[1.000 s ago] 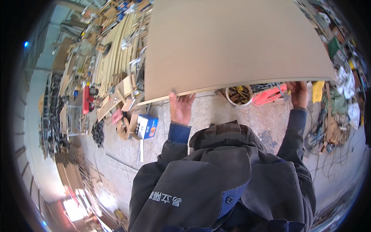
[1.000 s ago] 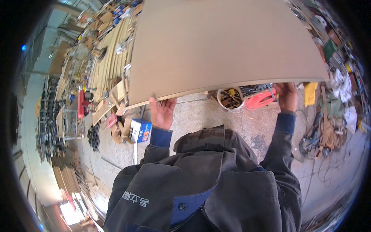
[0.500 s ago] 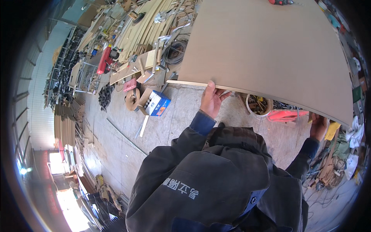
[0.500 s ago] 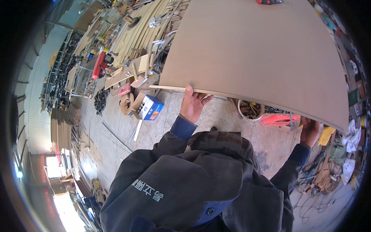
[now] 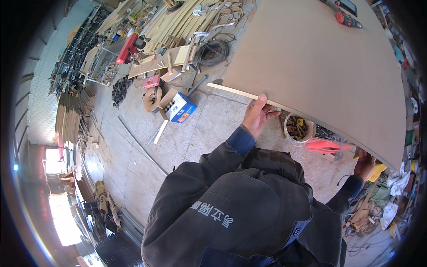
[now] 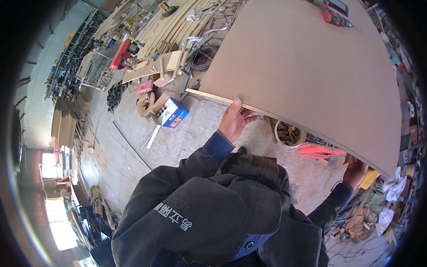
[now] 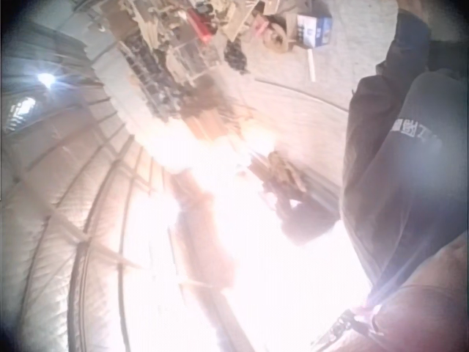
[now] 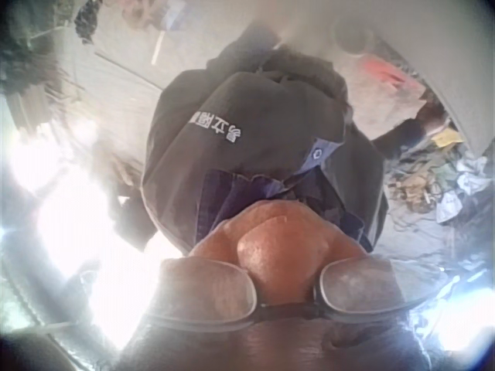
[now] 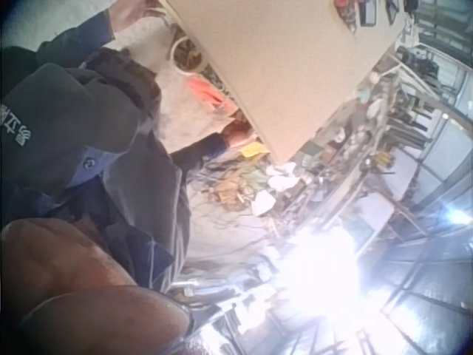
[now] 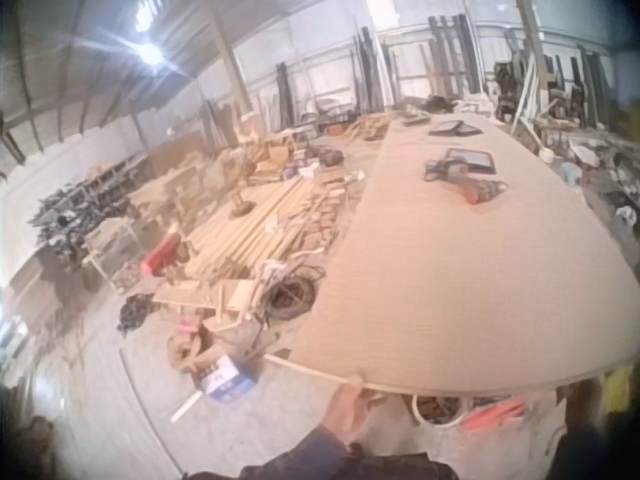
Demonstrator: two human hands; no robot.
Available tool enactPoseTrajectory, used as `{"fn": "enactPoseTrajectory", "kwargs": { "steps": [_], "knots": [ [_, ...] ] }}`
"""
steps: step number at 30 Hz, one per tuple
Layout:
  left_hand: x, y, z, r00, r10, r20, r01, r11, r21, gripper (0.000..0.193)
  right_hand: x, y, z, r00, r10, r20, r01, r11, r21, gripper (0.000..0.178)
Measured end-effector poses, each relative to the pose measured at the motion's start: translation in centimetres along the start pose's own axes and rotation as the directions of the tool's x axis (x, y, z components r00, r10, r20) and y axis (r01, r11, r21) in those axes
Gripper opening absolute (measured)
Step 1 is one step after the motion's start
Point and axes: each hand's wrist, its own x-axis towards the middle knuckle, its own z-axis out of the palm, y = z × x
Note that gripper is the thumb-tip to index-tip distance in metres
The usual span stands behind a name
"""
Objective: The person aligns and fits a long metal profile into the edge groove of a large flat board, repeatedly adjusting and pressing it along the length. They flip the board to access different edges and continue fitting the profile, using hands to hold and guide the parts. A second person briefly assists by holding the board steady.
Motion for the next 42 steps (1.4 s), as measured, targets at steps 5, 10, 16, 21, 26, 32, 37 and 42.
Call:
{"fn": "enactPoseTrajectory", "kwargs": {
  "steps": [5,10,16,21,26,32,37,42],
  "knots": [
    [0.1,0.0,-0.3,1.0,-0.002,0.014,0.001,1.0,0.006,0.053,0.1,0.2,-1.0,0.997,0.032,0.072,-0.038,0.996,0.075,0.039],
    [-0.1,0.7,-0.5,0.998,-0.023,0.052,0.02,0.998,0.063,0.053,-0.2,0.5,0.5,0.998,0.049,-0.032,-0.047,0.997,0.055,0.038],
    [0.2,0.9,-1.3,0.992,-0.043,0.12,0.053,0.995,-0.083,0.044,-1.2,1.2,3.1,0.99,0.077,0.117,-0.088,0.992,0.088,0.035],
    [-1.8,1.1,-4.3,0.976,-0.13,0.174,0.153,0.98,-0.129,0.035,-4.8,3.3,4.5,0.956,0.083,-0.281,-0.084,0.996,0.009,0.041],
    [-3.8,2.1,-8.0,0.933,-0.223,0.284,0.26,0.96,-0.101,0.044,-10.0,4.8,3.3,0.958,0.03,-0.287,-0.026,0.999,0.02,0.045],
    [-4.2,3.7,-10.4,0.877,-0.273,0.396,0.35,0.927,-0.135,0.062,-14.8,7.8,1.6,0.923,-0.05,-0.381,0.04,0.999,-0.033,0.045],
    [-4.2,5.7,-10.5,0.86,-0.326,0.392,0.407,0.902,-0.142,0.061,-18.1,10.0,0.1,0.825,-0.009,-0.565,0.043,0.998,0.048,0.037],
    [-4.7,10.2,-10.8,0.924,-0.182,0.338,0.223,0.971,-0.086,0.056,-23.3,13.2,1.2,0.795,0.276,-0.54,-0.434,0.881,-0.188,0.024]
  ]
}}
